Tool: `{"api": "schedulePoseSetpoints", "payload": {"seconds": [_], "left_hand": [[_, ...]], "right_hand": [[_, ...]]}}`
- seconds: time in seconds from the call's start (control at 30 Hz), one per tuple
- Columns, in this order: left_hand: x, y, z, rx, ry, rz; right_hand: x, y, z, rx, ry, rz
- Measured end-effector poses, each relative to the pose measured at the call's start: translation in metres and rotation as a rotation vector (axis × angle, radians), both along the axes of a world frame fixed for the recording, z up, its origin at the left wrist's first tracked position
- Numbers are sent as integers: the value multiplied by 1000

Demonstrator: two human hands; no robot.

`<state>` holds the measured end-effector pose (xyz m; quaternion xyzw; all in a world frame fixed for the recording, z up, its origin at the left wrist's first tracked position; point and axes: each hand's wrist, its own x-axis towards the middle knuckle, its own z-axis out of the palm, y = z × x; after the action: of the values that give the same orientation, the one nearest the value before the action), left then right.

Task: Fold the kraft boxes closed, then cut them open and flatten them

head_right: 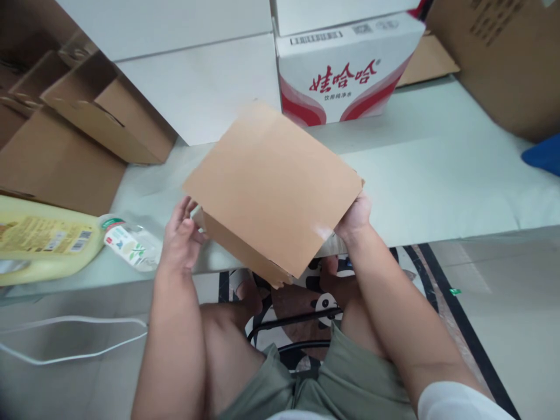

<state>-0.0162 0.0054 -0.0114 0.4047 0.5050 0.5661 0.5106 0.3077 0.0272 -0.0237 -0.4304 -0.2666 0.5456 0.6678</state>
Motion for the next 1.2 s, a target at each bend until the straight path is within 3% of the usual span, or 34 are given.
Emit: {"api": "schedulePoseSetpoints", "payload": {"seconds": [0.13, 0.2, 0.37, 0.57, 0.73, 0.9, 1.0, 1.2], "left_hand": [[-4, -1, 2, -59, 82, -81], [-3, 0, 2, -95, 96, -58], [2, 6, 0, -149, 150, 195], [-3, 12, 6, -225, 37, 464], [-16, 17, 2, -128, -106, 624], [-29, 15, -1, -111, -101, 472], [-26, 10, 3, -130, -92, 335], [-14, 7, 3, -150, -51, 187]], "right_hand": [[3, 1, -1, -25, -6, 20], [4, 1, -1, -19, -6, 35], [5, 3, -3, -9, 31, 125], [3, 5, -10, -218, -30, 264], [5, -3, -1, -127, 2, 445], [34, -12, 6, -22, -28, 853], [49, -13, 10, -37, -18, 864], [40, -18, 23, -250, -347, 905]]}}
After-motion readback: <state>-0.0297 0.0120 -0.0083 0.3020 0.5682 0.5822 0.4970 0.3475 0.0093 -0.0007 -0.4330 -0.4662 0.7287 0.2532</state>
